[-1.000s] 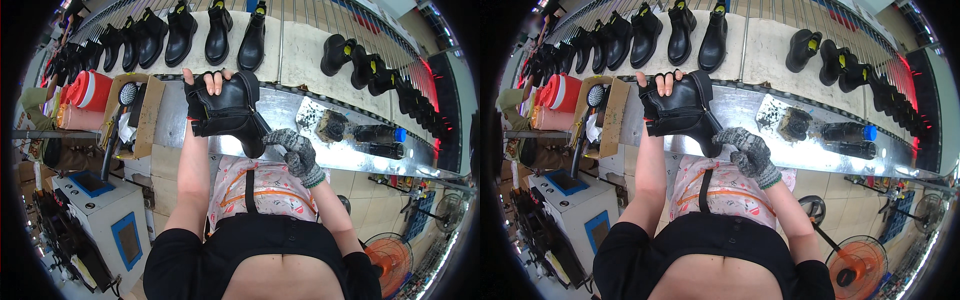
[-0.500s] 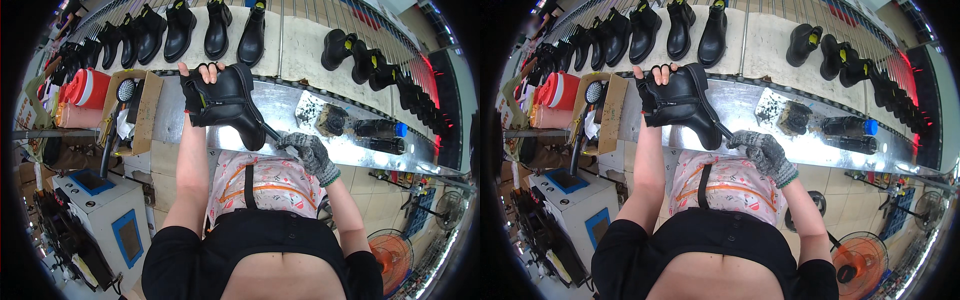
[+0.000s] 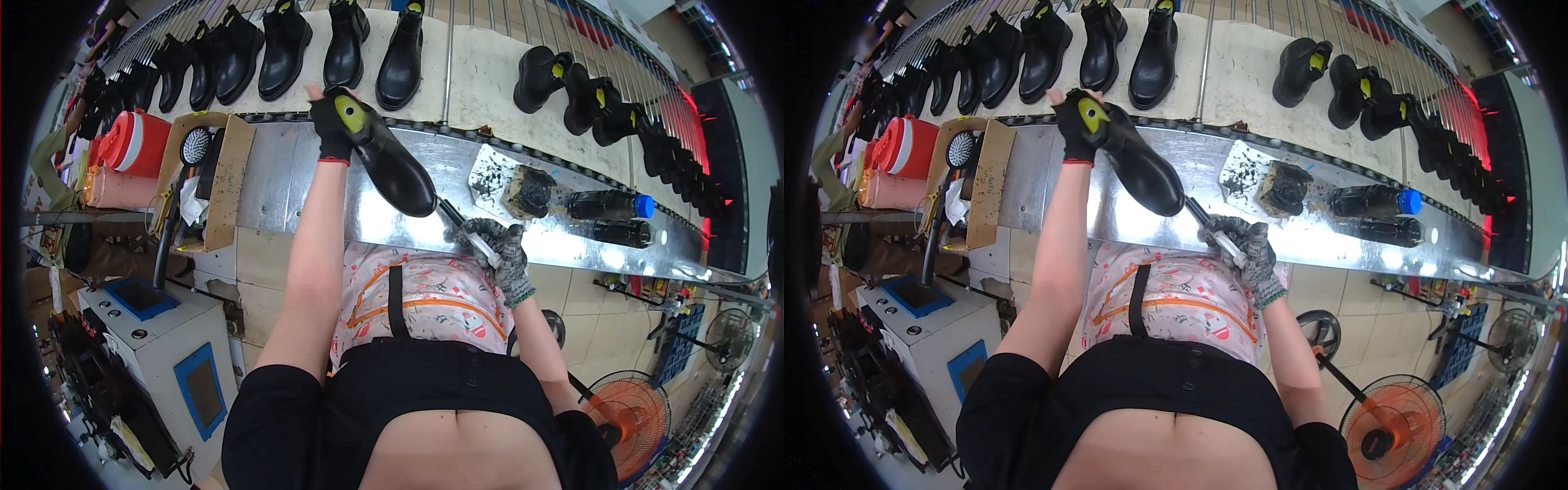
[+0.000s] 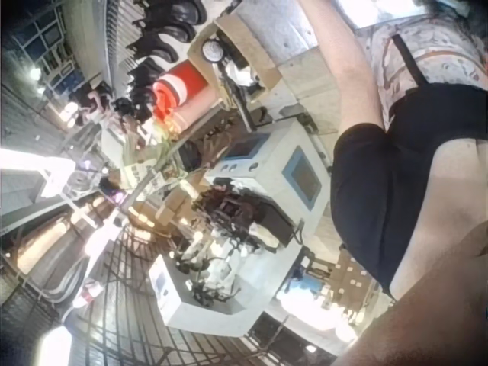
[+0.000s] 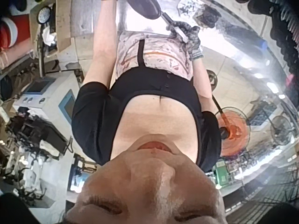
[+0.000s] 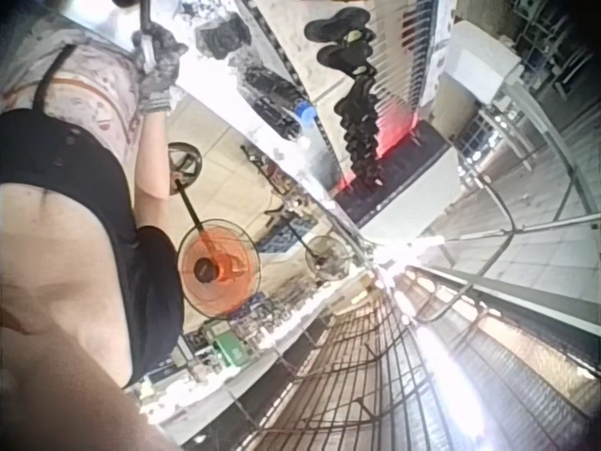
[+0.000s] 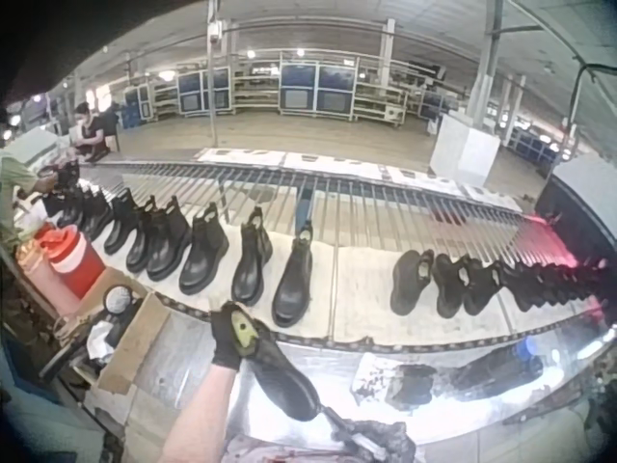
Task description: Use a brush and cleaning agent to clean the seams and soles of black leather boots on an assembly line.
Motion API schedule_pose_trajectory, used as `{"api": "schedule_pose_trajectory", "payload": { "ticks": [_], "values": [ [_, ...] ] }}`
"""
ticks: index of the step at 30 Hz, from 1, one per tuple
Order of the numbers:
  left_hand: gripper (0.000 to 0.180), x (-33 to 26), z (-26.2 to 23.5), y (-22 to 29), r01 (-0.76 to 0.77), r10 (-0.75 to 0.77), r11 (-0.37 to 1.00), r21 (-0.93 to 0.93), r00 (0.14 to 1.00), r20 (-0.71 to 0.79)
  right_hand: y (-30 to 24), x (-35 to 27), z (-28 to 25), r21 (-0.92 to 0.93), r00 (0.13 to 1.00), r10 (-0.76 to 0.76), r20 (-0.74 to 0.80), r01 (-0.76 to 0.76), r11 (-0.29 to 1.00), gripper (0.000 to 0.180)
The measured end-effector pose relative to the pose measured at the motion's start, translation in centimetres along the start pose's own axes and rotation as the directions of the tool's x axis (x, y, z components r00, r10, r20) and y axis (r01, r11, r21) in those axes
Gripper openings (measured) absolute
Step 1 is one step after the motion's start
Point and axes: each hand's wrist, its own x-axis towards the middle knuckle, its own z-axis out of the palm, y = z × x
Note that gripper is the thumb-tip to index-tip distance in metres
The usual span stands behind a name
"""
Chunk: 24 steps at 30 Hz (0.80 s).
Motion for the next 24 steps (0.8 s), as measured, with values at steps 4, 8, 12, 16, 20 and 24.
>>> {"api": "schedule_pose_trajectory", "payload": {
  "ticks": [4,8,12,16,20,24],
  "values": [
    [0.055,-1.1,1.3,-1.4,-0.430,0.490,0.662,0.614,0.868,0.080,0.8,0.5,-0.5,0.138,0.992,0.010,-0.123,0.007,0.990,0.093],
    [0.048,-1.8,1.8,0.4,-0.428,0.464,0.519,0.740,0.868,0.177,0.5,-0.3,-0.3,0.184,0.986,-0.029,-0.162,0.059,0.981,0.094],
    [0.045,-2.1,0.8,1.2,-0.342,0.428,0.328,0.881,0.885,0.184,-1.2,-0.7,1.9,0.087,0.955,-0.116,-0.272,0.145,0.986,0.091],
    [0.049,-3.0,-0.1,1.3,-0.325,0.522,0.218,0.920,0.835,0.172,-1.3,-0.6,1.1,0.115,0.932,-0.027,-0.360,0.073,0.991,0.086],
    [0.064,-5.6,0.9,3.1,-0.241,0.459,0.148,0.959,0.876,0.149,-1.4,-0.3,1.0,0.136,0.916,-0.038,-0.400,0.100,0.986,0.086],
    [0.074,-8.8,0.6,4.4,-0.275,0.449,0.235,0.932,0.882,0.147,-1.3,-0.2,0.5,0.056,0.910,-0.072,-0.409,0.104,0.993,0.086]
  ]
}}
